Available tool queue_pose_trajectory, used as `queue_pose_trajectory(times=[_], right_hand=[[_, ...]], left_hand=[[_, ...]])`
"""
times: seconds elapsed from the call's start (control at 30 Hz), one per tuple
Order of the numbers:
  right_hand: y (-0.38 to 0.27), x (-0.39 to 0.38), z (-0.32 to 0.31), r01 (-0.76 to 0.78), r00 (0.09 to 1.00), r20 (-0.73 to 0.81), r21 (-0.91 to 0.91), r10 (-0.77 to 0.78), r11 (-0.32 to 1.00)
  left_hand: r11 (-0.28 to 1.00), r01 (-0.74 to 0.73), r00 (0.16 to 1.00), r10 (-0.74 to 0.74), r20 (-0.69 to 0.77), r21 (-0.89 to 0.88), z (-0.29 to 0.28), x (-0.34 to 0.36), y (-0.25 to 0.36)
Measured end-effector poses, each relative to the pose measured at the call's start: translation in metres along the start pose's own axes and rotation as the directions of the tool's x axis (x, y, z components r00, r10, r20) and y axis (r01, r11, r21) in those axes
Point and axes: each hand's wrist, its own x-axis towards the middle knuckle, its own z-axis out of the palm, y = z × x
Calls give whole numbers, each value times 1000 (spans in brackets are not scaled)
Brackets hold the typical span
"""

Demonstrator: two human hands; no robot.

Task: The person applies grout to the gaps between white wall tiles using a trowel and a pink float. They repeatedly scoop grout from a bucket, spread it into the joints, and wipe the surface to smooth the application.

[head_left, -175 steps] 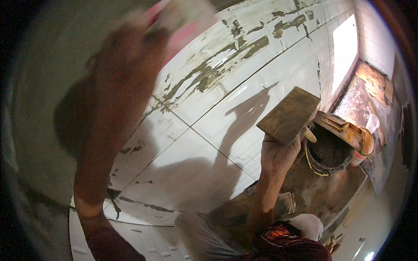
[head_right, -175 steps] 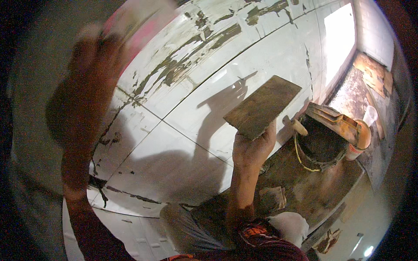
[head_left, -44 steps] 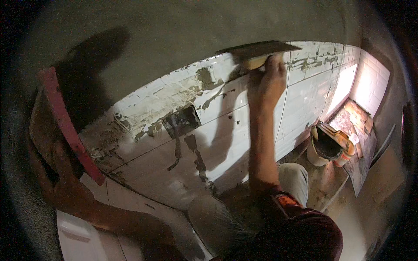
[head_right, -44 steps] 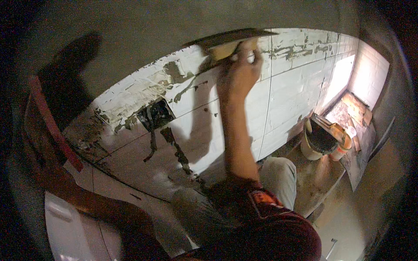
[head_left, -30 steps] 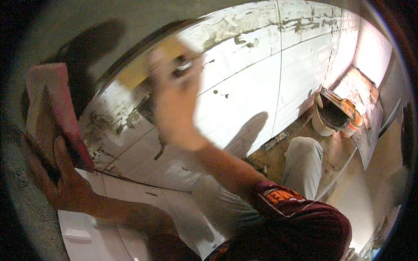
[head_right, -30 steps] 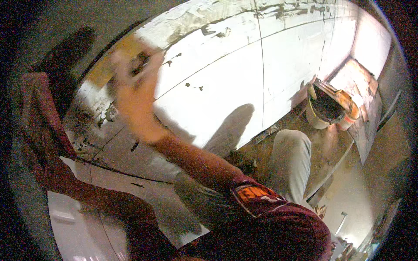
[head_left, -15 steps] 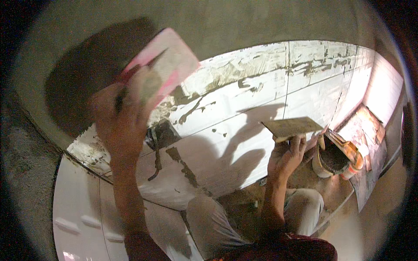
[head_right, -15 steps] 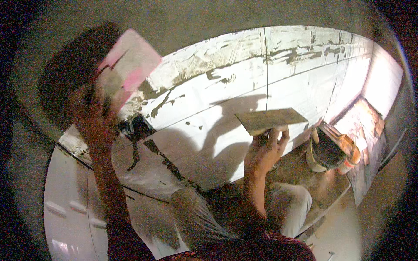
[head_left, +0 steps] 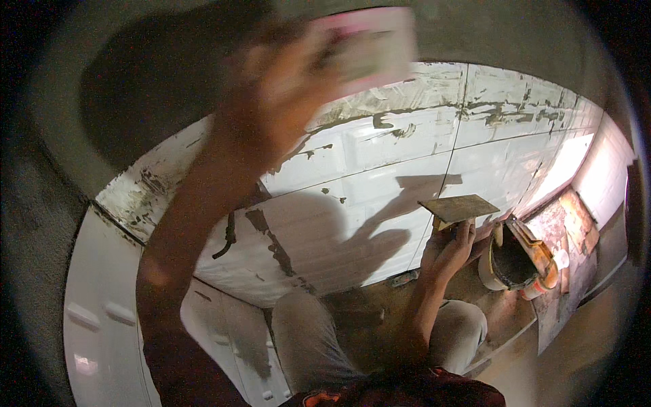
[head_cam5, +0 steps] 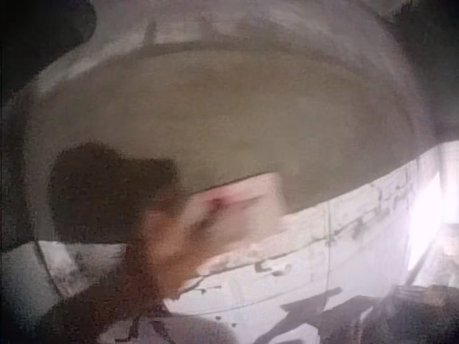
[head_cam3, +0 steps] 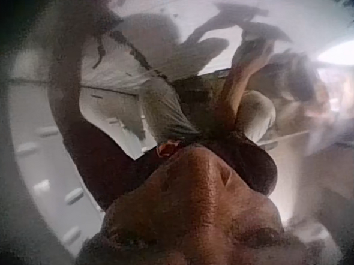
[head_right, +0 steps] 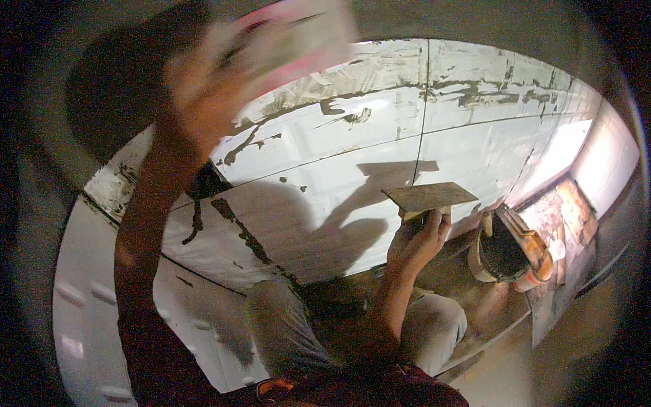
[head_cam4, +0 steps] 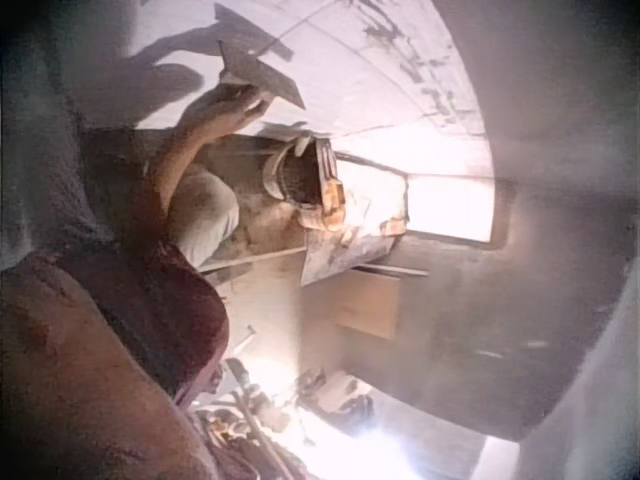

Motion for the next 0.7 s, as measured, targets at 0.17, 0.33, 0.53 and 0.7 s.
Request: queue_pose_trajectory(times=[0.17,0.33,0.53,0.7], right_hand=[[23,1,-4,-108,989,107,89,99,990],[21,-8,1,-117,991,68,40,114,992],[26,-6,6,-190,973,148,63,179,980],[24,14,-19,-24,992,122,-159,44,987]], left_hand=[[904,144,944,-247,217,402,-79,-42,4],[980,33,999,-39,26,197,9,29,10],[987,120,965,-91,-245,107,107,119,68],[977,61,972,-12,-234,202,59,52,46]])
